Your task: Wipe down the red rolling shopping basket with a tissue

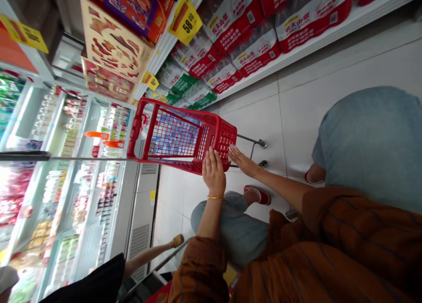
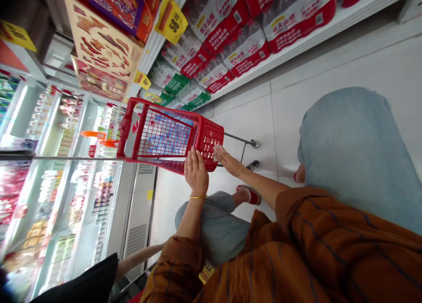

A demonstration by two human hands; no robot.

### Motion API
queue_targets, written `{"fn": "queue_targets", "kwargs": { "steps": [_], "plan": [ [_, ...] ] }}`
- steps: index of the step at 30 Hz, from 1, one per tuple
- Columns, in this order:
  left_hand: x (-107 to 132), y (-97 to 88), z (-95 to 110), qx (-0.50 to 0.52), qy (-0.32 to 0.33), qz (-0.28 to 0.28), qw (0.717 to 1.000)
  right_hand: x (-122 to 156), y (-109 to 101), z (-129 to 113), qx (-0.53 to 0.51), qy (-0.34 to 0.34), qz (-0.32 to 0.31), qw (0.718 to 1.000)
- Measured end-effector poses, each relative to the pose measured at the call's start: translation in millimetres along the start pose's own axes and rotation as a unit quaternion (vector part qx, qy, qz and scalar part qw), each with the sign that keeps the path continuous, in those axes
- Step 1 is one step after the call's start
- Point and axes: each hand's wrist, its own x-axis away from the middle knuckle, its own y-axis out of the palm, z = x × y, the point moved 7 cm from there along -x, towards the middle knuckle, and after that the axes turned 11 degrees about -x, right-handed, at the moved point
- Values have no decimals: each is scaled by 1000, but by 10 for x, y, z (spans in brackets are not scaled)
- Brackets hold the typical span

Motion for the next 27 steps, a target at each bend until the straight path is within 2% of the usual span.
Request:
{"fn": "queue_targets", "kwargs": {
  "steps": [3, 6, 10, 13, 15, 21, 27],
  "plan": [
    [3, 15, 1, 15, 44, -4, 999, -43, -21, -55, 2, 13, 25, 1000],
    [7, 46, -2, 33, 70, -11, 997, -181, -41, -223, -5, 10, 56, 998],
    [-3, 51, -26, 33, 43, 12, 998, -434, -41, -480, -9, -7, 82, 997],
    [-10, 18, -7, 15, 30, 43, 998, -535, -37, -538, 2, 5, 81, 997],
    [-14, 1, 1, 10, 21, 49, 999, -538, -29, -520, 6, 6, 70, 997],
    [-13, 10, -26, 31, -19, 3, 999, -390, 7, -314, -7, 9, 37, 999],
    [10, -29, -46, 14, -47, 19, 999, -186, 19, -148, -11, 13, 44, 999]
  ]
}}
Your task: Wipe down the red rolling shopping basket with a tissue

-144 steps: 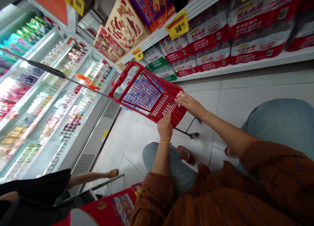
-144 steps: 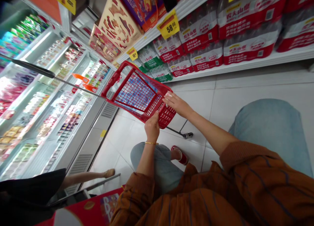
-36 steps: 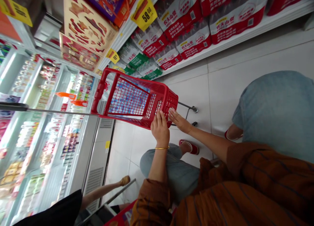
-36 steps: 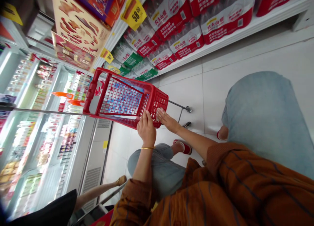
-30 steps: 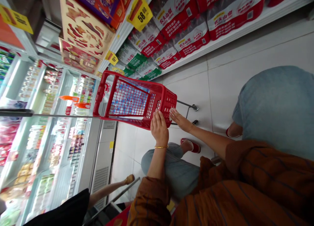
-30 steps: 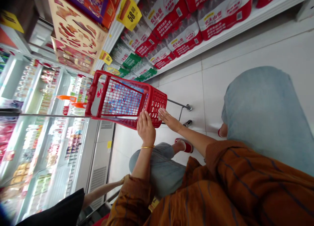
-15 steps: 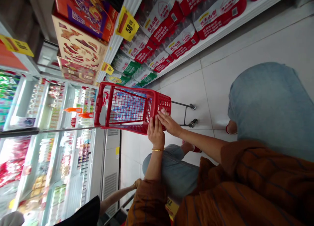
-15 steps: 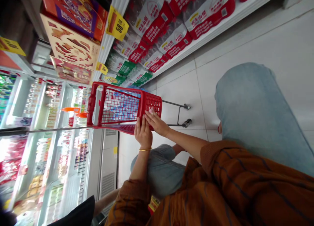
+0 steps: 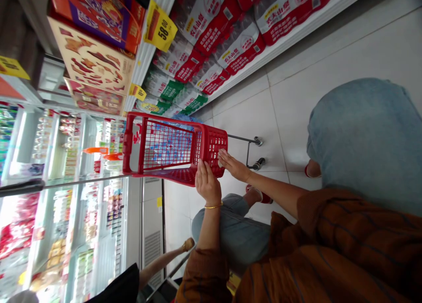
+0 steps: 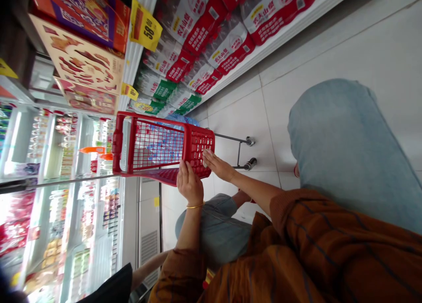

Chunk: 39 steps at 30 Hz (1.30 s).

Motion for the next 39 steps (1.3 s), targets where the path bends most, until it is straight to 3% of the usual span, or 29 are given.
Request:
{"fn": "queue_targets", "kwargs": {
  "steps": [7, 14, 17, 22, 28, 34, 39],
  "plan": [
    [-1, 20, -29, -9, -31, -16, 999, 77, 27, 77, -3, 19, -20, 1000],
    [-14, 1, -45, -15, -49, 3, 999, 96, -40, 126, -7, 76, 65, 995],
    [-33, -6, -49, -27, -57, 11, 998, -13, -23, 55, 2, 91, 80, 993],
    [-85, -13, -48, -24, -72, -3, 997, -385, -66, -250, 16, 49, 119, 991],
    [-117, -67, -46, -28, -87, 9, 996, -749, -96, -620, 13, -32, 59, 998],
    [-122, -89, -35, -35, -58, 37, 997, -683, -74, -535, 14, -29, 16, 999],
    [-106, -107, -28, -41, -47, 46, 997, -534, -69, -397, 9, -35, 15, 999]
  ]
}}
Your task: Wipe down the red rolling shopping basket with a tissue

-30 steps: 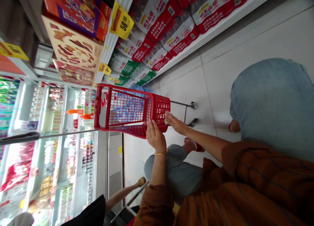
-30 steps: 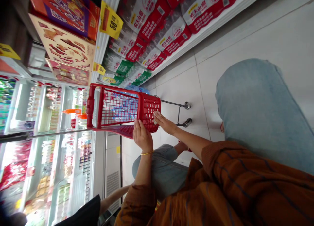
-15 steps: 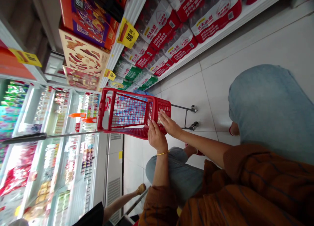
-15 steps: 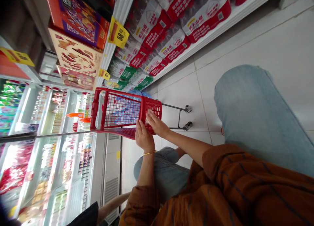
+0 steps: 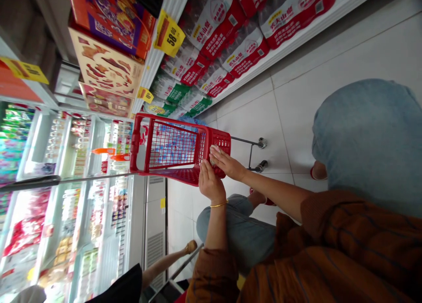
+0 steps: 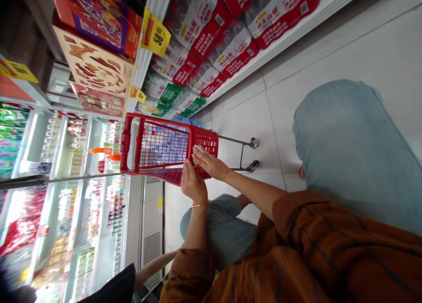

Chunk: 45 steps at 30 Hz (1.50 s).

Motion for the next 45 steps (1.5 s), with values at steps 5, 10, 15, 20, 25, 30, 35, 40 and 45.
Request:
{"fn": "queue_targets", "kwargs": {
  "steps": [5, 10, 15, 20, 25, 30, 35, 40, 45],
  "plan": [
    [26, 13, -11, 3, -5, 0, 1000, 273, -17, 239, -13, 27, 16, 999],
    [70, 38, -60, 14, -5, -13, 1000, 475, 15, 407, -30, 52, 22, 998],
    [131, 35, -116, 23, 8, -32, 999, 624, 51, 512, -20, 76, 34, 996],
    [154, -15, -112, -2, 4, -58, 998, 693, 45, 523, -5, 97, 57, 994],
    [27, -97, -20, -15, -13, -135, 991, 571, -5, 405, -32, 131, 60, 989],
    [-221, -144, 84, -65, -24, -181, 981, 375, -164, 229, -44, 116, 84, 989],
    [-337, -26, 99, -87, -48, -193, 976, 47, -238, 6, -46, 78, 77, 993],
    [-313, 78, 111, 62, -43, -159, 984, -285, -257, -122, -42, 25, 92, 995],
    [-279, 139, 56, 98, -71, -151, 981, -270, -175, -26, -32, 9, 80, 996]
  ]
}}
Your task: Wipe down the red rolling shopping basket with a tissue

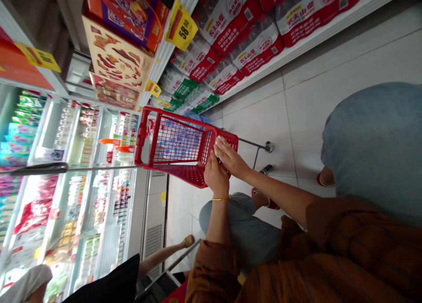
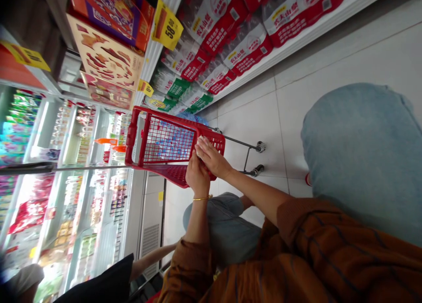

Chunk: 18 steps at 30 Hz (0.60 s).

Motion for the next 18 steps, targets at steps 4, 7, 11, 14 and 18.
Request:
{"fn": "queue_targets", "kwargs": {
  "steps": [4, 7, 11, 14, 18],
  "plan": [
    [3, 20, -27, -6, -13, 7, 1000, 121, 36, 107, 7, 31, -31, 999],
    [12, 35, -38, -8, -16, 15, 1000, 158, 29, 115, 9, 29, -42, 999],
    [25, 64, -49, -7, -24, 22, 999, 225, -2, 125, 21, 11, -46, 999],
    [30, 82, -41, -16, -18, 26, 999, 350, -41, 219, 43, 23, -43, 998],
    [45, 104, -46, -36, -12, 36, 999, 568, -57, 396, 58, 43, -59, 996]
  ]
}}
